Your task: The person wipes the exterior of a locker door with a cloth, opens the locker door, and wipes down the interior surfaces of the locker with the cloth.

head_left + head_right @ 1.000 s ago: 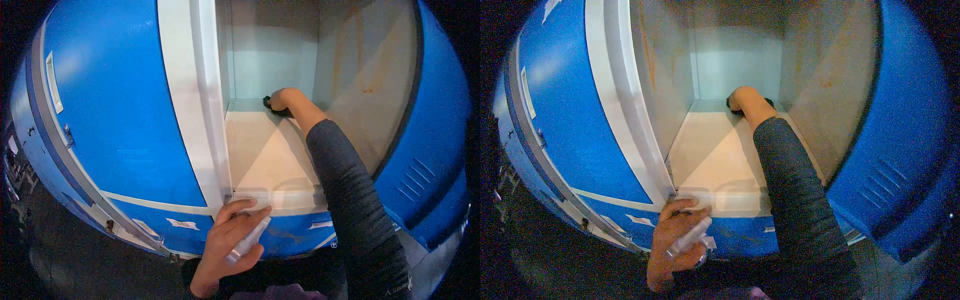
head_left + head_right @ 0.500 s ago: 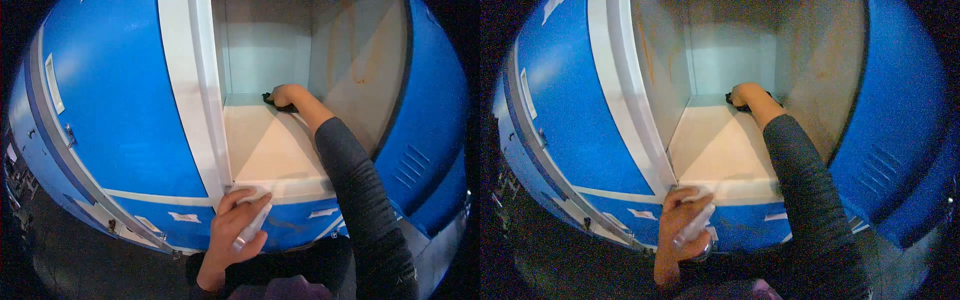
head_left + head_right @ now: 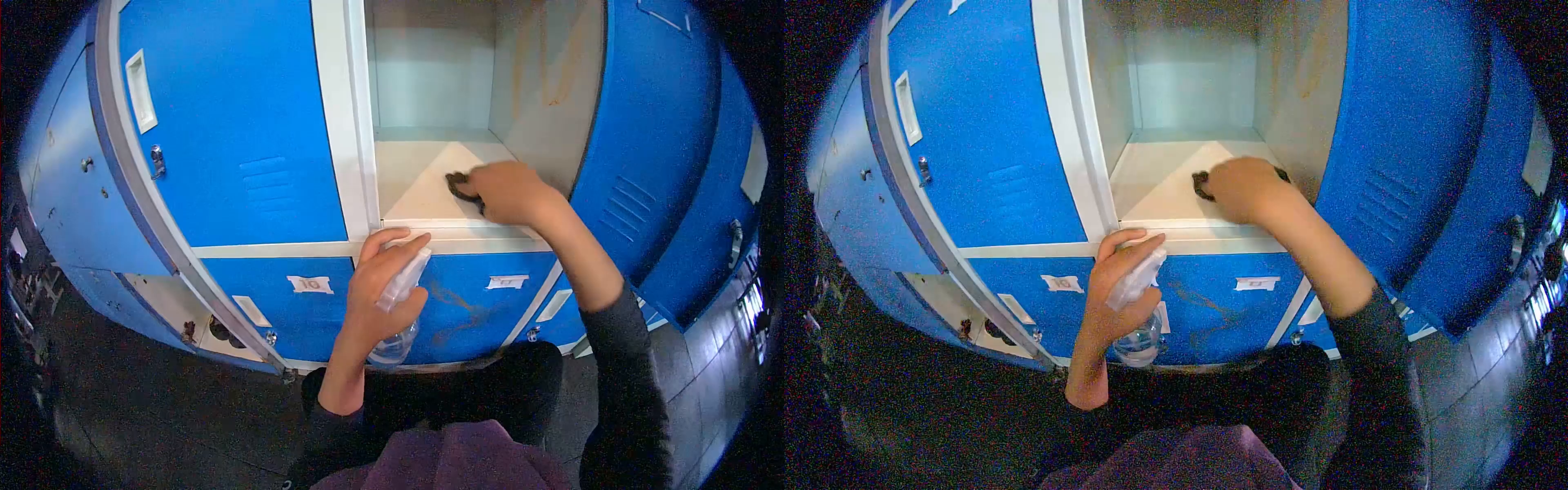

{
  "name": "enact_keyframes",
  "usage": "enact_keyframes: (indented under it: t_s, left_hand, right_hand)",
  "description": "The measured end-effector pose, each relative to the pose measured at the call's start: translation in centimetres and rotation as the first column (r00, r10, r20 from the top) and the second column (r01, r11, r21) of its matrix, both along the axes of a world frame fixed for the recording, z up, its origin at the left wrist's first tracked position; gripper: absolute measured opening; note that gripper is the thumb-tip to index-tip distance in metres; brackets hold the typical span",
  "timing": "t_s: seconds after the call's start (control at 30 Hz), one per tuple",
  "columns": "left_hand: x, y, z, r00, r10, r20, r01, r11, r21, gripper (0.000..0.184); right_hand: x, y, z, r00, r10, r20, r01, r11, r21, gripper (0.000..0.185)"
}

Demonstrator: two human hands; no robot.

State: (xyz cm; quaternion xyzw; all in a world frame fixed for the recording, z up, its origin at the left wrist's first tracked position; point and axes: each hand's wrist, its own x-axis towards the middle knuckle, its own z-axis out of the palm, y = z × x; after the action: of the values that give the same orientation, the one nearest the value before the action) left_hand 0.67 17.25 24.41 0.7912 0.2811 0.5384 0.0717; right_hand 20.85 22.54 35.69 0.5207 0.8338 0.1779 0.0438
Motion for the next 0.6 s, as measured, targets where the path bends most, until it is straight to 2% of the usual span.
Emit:
enact_keyframes:
  t_s: [0.03,0.13,0.23,0.4,0.6]
  left_hand:
    - [-0.1,-0.1,0.0,1.000,0.003,-0.002,-0.003,1.000,-0.008,0.056]
    - [0.0,-0.1,0.0,1.000,0.008,-0.015,-0.008,1.000,-0.009,0.056]
    - [0.2,0.2,0.0,1.000,0.022,-0.017,-0.022,0.999,0.027,0.056]
    - [0.5,0.0,0.0,1.000,0.020,0.005,-0.020,1.000,-0.009,0.058]
    - [0.4,-0.3,0.4,0.996,0.060,-0.059,-0.062,0.998,-0.031,0.059]
  right_hand:
    - [0.0,-1.9,0.3,0.998,-0.057,-0.031,0.056,0.998,-0.036,0.046]
    - [1.9,-2.9,-0.4,0.989,0.090,-0.116,-0.087,0.996,0.025,0.048]
    - [0.8,-2.6,0.6,0.997,-0.064,-0.049,0.060,0.996,-0.062,0.050]
    - [-1.1,3.9,1.2,0.972,-0.233,0.025,0.235,0.969,-0.079,0.034]
    - [-1.5,15.3,0.5,0.945,-0.319,0.068,0.324,0.940,-0.103,0.026]
